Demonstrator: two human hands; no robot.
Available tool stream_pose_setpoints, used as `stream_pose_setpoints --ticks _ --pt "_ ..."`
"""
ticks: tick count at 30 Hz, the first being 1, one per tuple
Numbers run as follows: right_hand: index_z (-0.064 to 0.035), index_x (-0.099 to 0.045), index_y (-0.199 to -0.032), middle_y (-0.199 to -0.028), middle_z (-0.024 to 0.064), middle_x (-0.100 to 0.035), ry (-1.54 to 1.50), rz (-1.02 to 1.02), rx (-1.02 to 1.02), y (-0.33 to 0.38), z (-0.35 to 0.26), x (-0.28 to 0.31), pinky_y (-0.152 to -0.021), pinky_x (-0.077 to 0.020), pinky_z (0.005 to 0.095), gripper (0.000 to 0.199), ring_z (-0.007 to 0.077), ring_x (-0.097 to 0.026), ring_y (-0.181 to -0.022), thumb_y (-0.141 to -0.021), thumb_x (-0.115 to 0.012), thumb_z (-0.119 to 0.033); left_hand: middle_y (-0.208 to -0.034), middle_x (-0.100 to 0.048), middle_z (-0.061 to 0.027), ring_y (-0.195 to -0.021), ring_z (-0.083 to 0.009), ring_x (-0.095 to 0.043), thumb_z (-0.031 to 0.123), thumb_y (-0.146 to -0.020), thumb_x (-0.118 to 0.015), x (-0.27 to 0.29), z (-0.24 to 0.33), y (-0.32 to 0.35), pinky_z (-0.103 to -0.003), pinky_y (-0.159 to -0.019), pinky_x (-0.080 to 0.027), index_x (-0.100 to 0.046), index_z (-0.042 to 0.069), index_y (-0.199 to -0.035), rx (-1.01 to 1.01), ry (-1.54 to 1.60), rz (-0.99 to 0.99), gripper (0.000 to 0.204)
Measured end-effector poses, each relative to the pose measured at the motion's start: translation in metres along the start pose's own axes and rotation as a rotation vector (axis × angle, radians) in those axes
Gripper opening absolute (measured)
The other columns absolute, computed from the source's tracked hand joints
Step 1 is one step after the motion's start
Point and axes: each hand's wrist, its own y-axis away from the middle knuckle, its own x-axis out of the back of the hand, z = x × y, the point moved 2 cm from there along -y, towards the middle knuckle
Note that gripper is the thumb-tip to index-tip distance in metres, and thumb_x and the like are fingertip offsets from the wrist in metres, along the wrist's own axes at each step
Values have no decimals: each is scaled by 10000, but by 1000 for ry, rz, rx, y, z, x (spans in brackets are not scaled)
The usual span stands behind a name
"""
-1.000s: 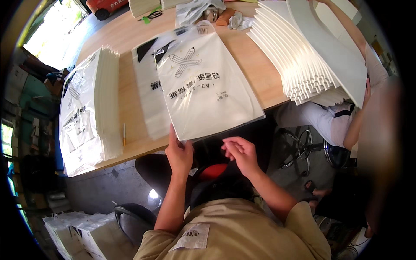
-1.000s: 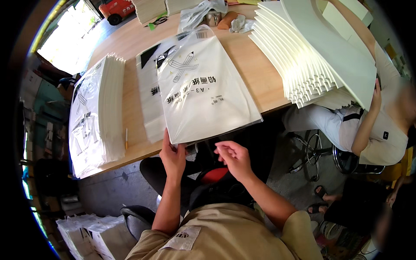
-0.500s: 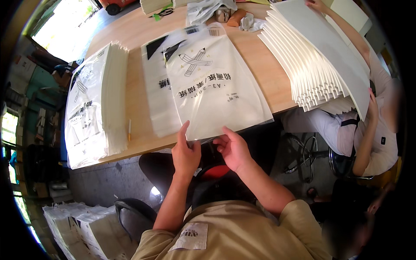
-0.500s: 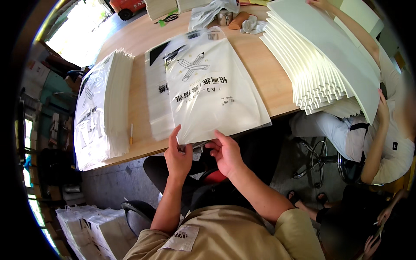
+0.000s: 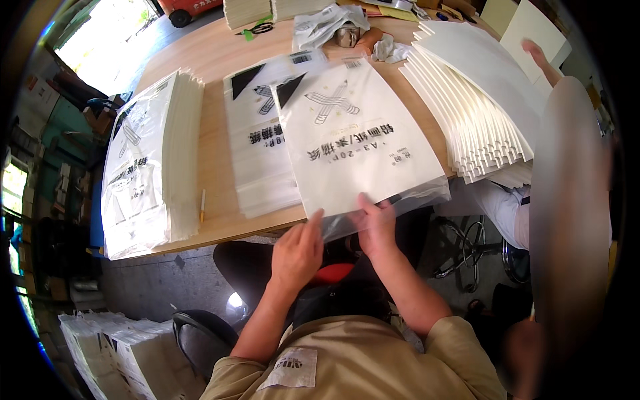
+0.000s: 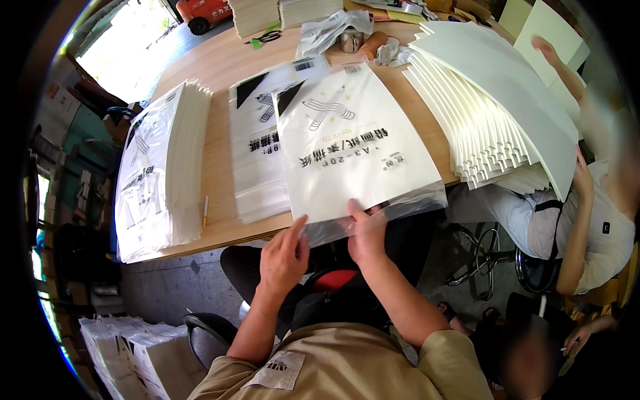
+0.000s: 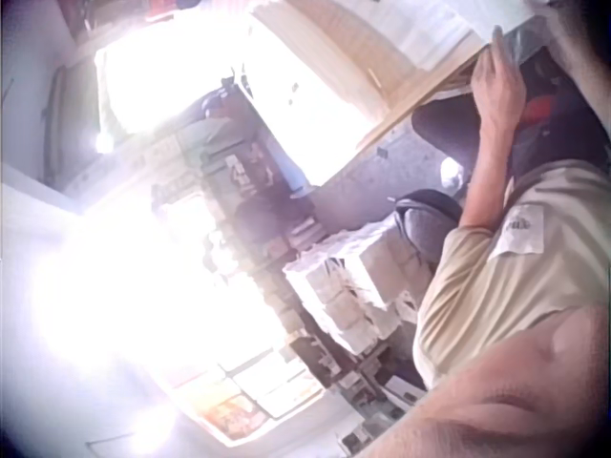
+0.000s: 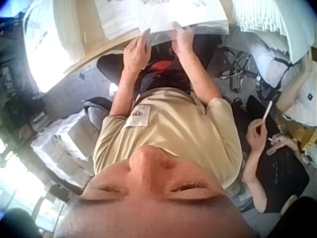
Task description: The person repeatedly takes stacks of white paper sheets and places them into clear plastic packaging bags. They smooth the contents and fold the top of the bags to seal them, then move the packaged items to a pile on the table. The process is repeated for multiple units throughout the clip.
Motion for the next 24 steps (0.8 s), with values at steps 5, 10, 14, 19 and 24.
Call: stream_pose_setpoints --ticks 5,10,14,19,24 --pt "-29 -589 -1181 -1080 107 -663 -70 -15 -14 -2 -15 -3 -802 -589 396 303 250 -676 -982 -885 -654 -31 -687 -560 -79 -608 -252 -585 -14 -822 -645 4 17 2 -371 -577 -491 -643 62 -1157 -77 12 -24 344" --pt "8 -598 -1150 -1079 122 -671 -59 -21 -38 0 -18 0 -824 -605 406 286 255 -691 -945 -877 -668 -44 -729 -591 -70 -618 -228 -615 32 -799 -698 6 13 7 -359 -584 -525 -641 54 -1166 -37 35 -130 372" --pt "-14 -621 -1150 -1068 107 -681 13 -78 -36 -10 -9 8 -833 -586 379 281 226 -686 -965 -889 -682 -98 -697 -551 -52 -616 -145 -552 62 -748 -773 22 -9 22 -283 -583 -461 -650 28 -1153 289 374 39 424" --pt "-14 -617 -1061 -1001 73 -667 -176 -222 -38 -10 -7 -9 -761 -613 375 237 191 -684 -875 -940 -665 -212 -799 -647 -54 -714 -135 -612 32 -823 -698 -2 51 -14 -271 -705 -504 -653 -9 -1100 140 826 -267 283" --pt "-7 -568 -1199 -1127 97 -654 -131 -287 -83 -30 32 11 -843 -611 406 321 214 -674 -992 -979 -604 -238 -1034 -654 -131 -914 -167 -644 151 -995 -590 -84 138 -29 -296 -815 -537 -360 -17 -1448 222 1261 -689 535"
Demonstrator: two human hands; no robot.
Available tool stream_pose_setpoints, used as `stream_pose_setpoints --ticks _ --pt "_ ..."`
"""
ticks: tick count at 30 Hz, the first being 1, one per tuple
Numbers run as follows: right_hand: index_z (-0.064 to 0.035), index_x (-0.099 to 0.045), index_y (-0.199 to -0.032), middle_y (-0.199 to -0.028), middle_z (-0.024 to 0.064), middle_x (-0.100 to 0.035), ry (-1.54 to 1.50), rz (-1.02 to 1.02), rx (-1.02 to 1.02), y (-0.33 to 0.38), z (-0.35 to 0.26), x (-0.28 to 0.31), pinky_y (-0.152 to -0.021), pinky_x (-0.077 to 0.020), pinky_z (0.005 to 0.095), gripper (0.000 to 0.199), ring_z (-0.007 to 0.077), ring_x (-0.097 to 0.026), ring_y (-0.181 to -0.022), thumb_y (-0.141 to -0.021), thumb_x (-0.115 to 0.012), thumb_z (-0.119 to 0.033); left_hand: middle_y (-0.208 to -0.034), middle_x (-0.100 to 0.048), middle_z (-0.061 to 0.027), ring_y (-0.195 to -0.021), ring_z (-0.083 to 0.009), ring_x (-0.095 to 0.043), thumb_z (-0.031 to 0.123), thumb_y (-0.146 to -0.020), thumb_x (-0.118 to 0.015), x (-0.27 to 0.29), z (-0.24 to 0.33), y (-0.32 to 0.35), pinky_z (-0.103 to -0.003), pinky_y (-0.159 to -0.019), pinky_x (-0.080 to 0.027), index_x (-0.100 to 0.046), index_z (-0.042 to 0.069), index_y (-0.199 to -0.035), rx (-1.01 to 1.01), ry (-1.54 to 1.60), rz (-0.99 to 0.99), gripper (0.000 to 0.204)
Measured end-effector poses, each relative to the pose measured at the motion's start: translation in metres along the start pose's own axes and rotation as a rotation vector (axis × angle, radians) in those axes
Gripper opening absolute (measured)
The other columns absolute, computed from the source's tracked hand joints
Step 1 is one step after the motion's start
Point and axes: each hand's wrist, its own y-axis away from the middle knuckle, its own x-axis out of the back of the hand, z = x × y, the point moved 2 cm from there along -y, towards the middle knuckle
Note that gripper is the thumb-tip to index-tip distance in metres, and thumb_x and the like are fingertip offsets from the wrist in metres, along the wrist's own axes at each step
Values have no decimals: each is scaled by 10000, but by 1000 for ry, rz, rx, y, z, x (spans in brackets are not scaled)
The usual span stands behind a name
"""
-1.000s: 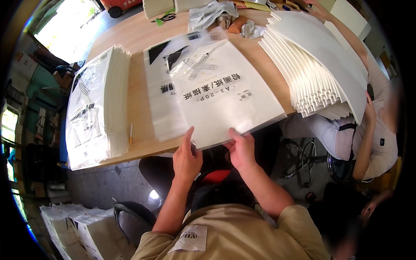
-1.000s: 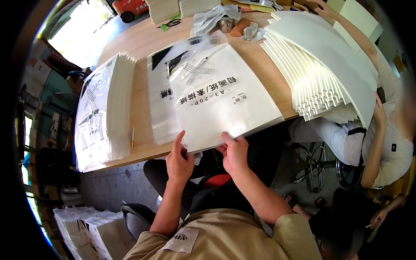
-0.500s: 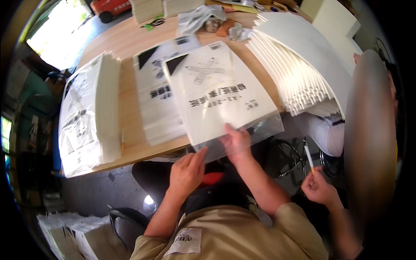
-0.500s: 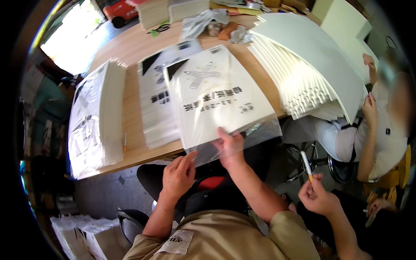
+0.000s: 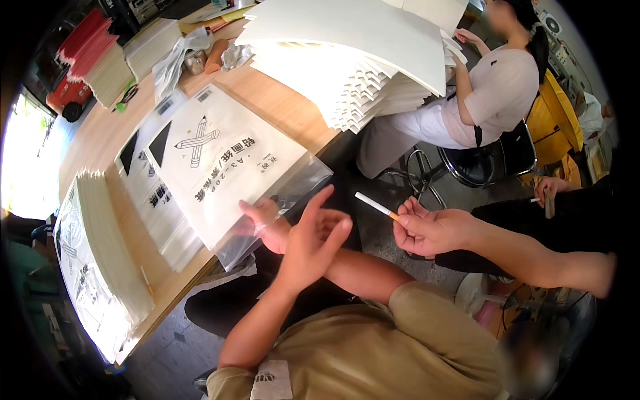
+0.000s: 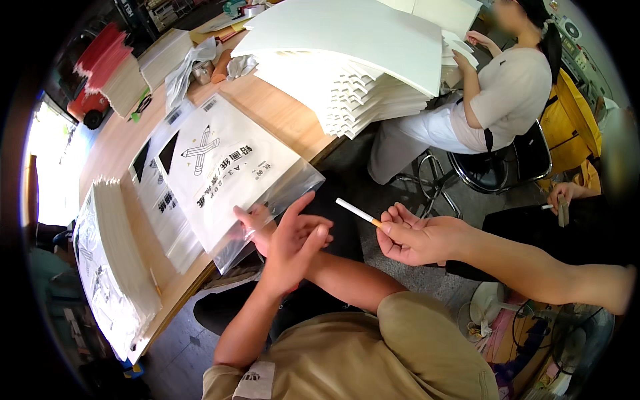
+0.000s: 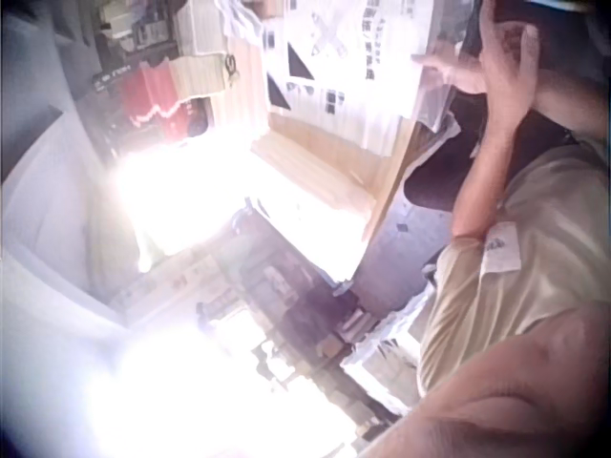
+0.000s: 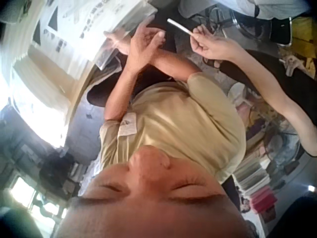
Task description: The person repeatedly takes stacks of white paper sheets and places them into clear plastic packaging bags. They smooth the contents and fold the top of the bags to seal them, then move the packaged items to a pile on the table. The process is repeated for multiple units throughout the clip.
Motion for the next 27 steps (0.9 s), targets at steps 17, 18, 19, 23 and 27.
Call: stream_pose_setpoints --ticks 17,18,19,23,27 --pt "-29 -582 -1084 -1041 145 -675 123 115 -98 14 -7 4 -768 -615 463 196 305 -698 -905 -956 -638 -167 -850 -622 -12 -779 -89 -614 132 -987 -616 34 15 15 -241 -700 -503 -598 16 -998 -150 300 161 118" --pt "-30 -567 -1156 -1087 144 -664 42 68 -138 28 -7 -2 -769 -609 456 250 296 -695 -937 -961 -629 -174 -949 -684 -56 -879 -136 -662 98 -982 -609 67 25 36 -270 -779 -533 -612 0 -1058 -251 294 224 124" --pt "-27 -562 -1172 -1102 147 -658 87 66 -126 22 -8 -1 -775 -607 457 264 295 -693 -939 -964 -624 -176 -1014 -702 -98 -937 -166 -677 69 -977 -601 95 44 60 -297 -812 -543 -615 -24 -1069 -151 255 349 131" --pt "-25 -581 -1156 -1072 143 -664 140 107 -105 15 -11 -15 -779 -611 452 229 289 -690 -920 -967 -610 -152 -854 -696 -71 -722 -147 -663 53 -990 -563 211 46 152 -278 -602 -555 -661 -38 -1098 24 -370 1012 172" --pt "-26 -604 -1117 -1023 132 -678 110 132 -115 23 -7 -15 -780 -616 450 186 281 -692 -903 -963 -611 -131 -910 -688 -173 -789 -293 -681 93 -923 -594 266 32 186 -397 -734 -547 -659 -23 -1107 278 -1389 1076 227"
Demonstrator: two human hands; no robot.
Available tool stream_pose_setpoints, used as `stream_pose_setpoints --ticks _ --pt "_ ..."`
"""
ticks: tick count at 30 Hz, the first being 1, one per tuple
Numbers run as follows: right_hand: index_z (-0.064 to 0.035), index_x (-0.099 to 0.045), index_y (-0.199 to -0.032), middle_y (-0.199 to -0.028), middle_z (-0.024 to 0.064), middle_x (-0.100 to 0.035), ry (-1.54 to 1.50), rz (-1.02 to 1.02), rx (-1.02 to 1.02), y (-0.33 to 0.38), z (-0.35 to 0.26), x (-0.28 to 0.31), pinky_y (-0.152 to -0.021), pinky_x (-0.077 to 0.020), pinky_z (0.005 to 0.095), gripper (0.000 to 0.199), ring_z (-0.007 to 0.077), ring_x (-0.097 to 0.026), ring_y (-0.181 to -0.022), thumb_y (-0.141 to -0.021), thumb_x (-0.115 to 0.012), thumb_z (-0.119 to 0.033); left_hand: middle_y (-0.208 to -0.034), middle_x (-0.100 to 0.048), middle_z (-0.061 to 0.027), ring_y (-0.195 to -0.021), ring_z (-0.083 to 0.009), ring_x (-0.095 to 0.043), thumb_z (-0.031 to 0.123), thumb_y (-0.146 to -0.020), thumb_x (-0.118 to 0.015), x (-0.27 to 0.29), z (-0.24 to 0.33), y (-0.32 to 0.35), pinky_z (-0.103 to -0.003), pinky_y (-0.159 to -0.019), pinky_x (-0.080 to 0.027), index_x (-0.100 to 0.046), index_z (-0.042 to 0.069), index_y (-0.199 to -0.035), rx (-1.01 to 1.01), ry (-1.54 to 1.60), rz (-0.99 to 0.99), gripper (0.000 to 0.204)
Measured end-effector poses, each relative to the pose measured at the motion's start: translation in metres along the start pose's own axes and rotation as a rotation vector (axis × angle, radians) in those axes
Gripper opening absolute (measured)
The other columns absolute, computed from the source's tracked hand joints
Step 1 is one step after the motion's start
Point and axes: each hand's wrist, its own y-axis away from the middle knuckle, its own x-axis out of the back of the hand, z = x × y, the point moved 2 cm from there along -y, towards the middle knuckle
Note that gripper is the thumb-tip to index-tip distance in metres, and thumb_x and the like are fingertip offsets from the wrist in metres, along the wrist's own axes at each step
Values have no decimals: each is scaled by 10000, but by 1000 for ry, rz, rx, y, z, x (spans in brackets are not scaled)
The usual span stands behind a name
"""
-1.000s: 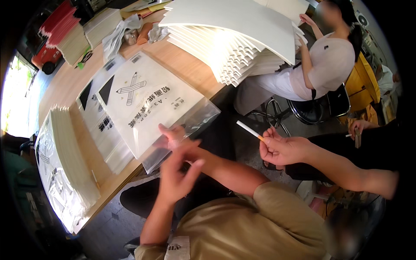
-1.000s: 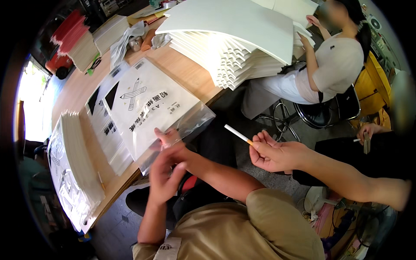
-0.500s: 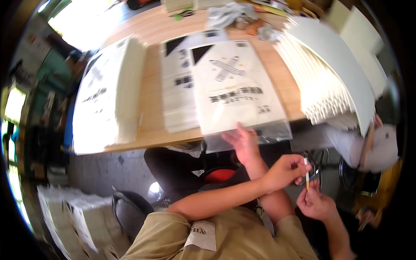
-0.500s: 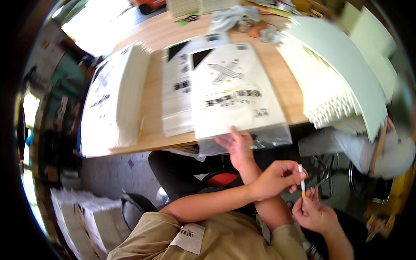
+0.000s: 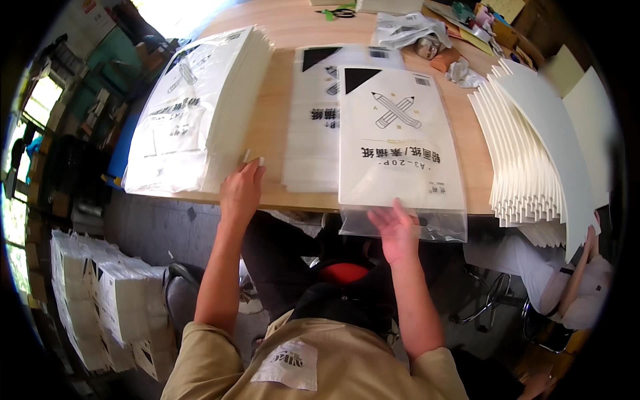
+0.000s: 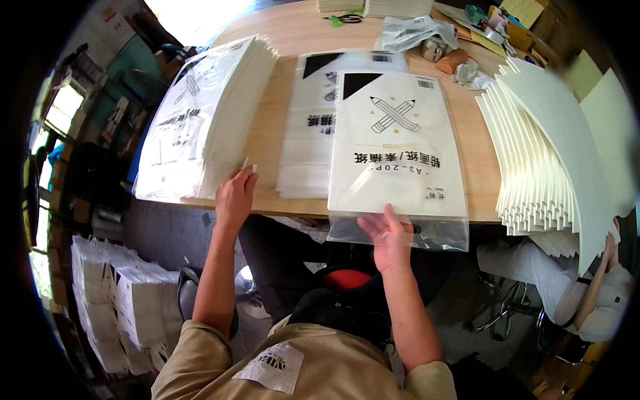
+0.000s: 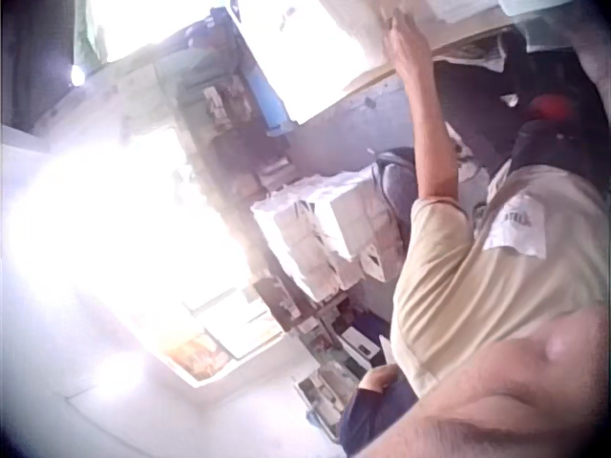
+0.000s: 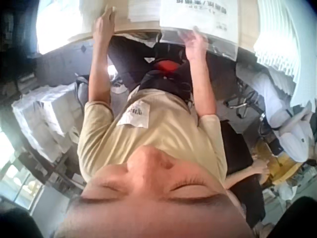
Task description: The person repeatedly takes stacks of white paper sheets and places them into clear plastic packaging bags. They smooth the contents and fold the top of the bags to seal them, then move the packaged items to a pile on the table. The process is repeated for multiple units throughout the clip.
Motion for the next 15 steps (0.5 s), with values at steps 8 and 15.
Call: stream_pose_setpoints --ticks 8,15 --pt "-30 -624 -1022 -968 115 -676 -83 -33 16 -10 3 8 -758 -625 473 131 271 -704 -832 -934 -649 -124 -1168 -647 -211 -1093 -376 -620 33 -882 -518 -53 -50 -26 -446 -918 -527 -612 -1 -1215 -7 -344 -90 348" --pt "-9 -602 -1078 -975 99 -665 19 -53 11 -18 19 22 -730 -599 357 186 229 -688 -791 -959 -611 -151 -1188 -633 -269 -1065 -425 -616 174 -930 -579 -55 -73 -24 -472 -947 -485 -605 -57 -1232 -176 -288 -15 382"
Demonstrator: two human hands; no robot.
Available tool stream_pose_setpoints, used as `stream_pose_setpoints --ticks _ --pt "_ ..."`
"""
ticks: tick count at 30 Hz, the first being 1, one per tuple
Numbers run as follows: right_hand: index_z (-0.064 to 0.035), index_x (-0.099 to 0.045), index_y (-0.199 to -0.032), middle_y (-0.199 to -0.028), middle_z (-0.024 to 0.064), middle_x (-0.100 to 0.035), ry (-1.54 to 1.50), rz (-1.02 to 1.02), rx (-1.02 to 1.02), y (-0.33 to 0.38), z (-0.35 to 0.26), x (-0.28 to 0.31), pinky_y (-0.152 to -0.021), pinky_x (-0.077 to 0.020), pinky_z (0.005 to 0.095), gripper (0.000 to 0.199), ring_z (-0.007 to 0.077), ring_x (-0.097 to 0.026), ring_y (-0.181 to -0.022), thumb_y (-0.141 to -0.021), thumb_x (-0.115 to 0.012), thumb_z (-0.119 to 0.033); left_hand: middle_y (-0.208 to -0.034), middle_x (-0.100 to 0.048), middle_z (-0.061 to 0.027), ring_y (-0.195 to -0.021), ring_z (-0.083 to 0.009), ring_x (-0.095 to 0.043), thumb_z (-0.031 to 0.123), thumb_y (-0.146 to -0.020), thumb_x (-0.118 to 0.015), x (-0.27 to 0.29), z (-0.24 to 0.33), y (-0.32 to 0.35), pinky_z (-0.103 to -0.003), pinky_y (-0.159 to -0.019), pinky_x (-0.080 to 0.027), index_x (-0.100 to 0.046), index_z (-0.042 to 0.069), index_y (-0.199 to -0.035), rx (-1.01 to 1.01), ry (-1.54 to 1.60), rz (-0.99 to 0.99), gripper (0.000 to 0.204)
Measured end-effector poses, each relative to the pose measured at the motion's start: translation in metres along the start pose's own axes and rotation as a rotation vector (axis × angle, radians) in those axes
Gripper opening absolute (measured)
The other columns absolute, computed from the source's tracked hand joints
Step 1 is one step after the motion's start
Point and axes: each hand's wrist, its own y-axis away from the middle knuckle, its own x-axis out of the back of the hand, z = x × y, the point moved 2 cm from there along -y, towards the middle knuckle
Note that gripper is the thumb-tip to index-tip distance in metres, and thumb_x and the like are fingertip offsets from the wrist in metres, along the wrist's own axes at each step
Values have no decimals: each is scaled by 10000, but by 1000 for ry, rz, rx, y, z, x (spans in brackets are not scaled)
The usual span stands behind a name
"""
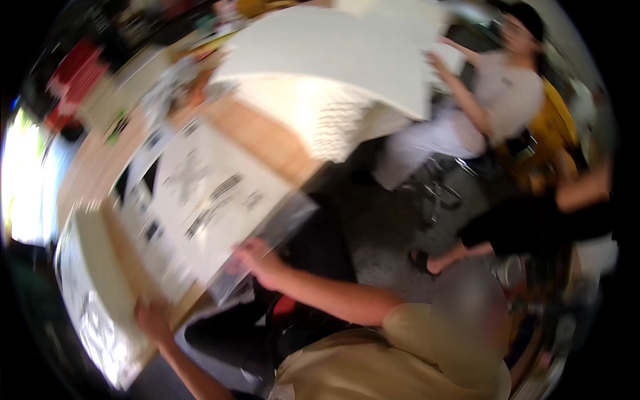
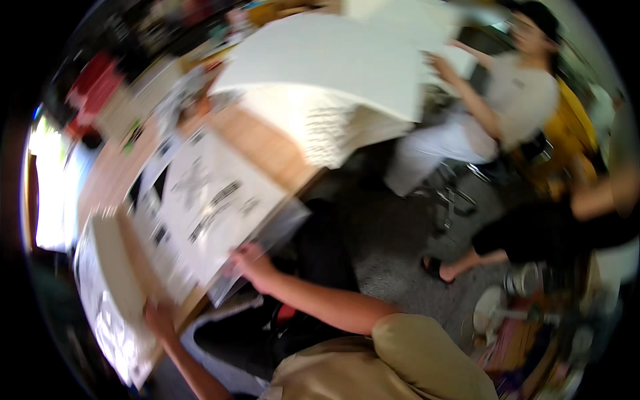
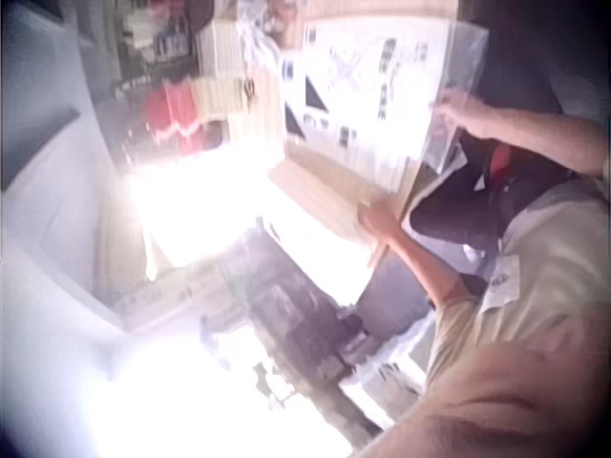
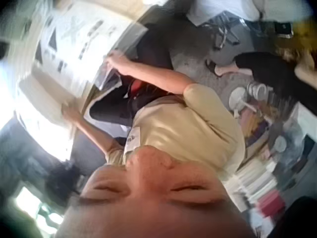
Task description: The person repeatedly takes stacks of white paper sheets and places them into clear plastic packaging bags. They smooth the contents and fold the top of the bags to seal them, then move the packaged items to a pile on the table. The process is repeated for multiple units throughout the clip.
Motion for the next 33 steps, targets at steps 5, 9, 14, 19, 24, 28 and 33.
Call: stream_pose_setpoints --ticks 5,9,14,19,24,28,33 --pt "32 -683 -945 -748 92 -688 634 -407 82 86 -69 13 -605 -556 268 217 140 -692 -680 -965 -523 -114 -1155 -642 -182 -938 -255 -651 166 -985 -583 11 93 -10 -361 -809 -535 -546 -35 -1322 17 721 -110 395" --pt "10 -667 -906 -757 106 -666 1008 252 843 88 -169 36 -591 -509 329 195 189 -662 -668 -922 -648 -183 -1079 -635 -132 -859 -176 -614 181 -987 -594 13 152 -11 -296 -719 -528 -532 -35 -1325 29 1029 -267 406" --pt "46 -607 -1077 -1099 229 -627 1567 403 917 6 -166 67 -930 -462 464 407 420 -575 -1042 -863 -683 -292 -1104 -631 -158 -809 -172 -618 213 -956 -651 5 180 -16 -289 -650 -516 -436 -38 -1404 205 1126 -291 557" --pt "67 -646 -972 -1011 279 -666 1482 356 327 -21 -192 53 -861 -497 480 523 398 -645 -986 -852 -669 -442 -991 -674 -145 -783 -174 -642 185 -928 -676 5 179 -27 -297 -657 -540 -422 -56 -1377 508 1440 -464 569" --pt "4 -664 -854 -763 104 -668 1402 319 343 -55 -190 74 -659 -499 368 423 191 -622 -719 -849 -728 -414 -1124 -632 -158 -949 -213 -639 50 -916 -618 -6 203 -35 -345 -830 -540 -446 -43 -1330 316 1627 -310 458" --pt "-28 -661 -915 -671 5 -553 1301 273 239 -47 -198 75 -520 -411 295 302 94 -482 -553 -910 -687 -328 -1260 -549 -166 -1095 -214 -559 26 -952 -563 12 214 -31 -328 -915 -492 -385 -52 -1397 171 1419 -139 486" --pt "-10 -635 -1051 -885 13 -648 1147 98 250 -38 -191 49 -700 -467 274 288 88 -571 -774 -929 -681 -267 -1372 -478 -148 -1257 -196 -454 8 -958 -561 61 187 -30 -323 -1041 -415 -360 -44 -1434 53 1681 -153 520"
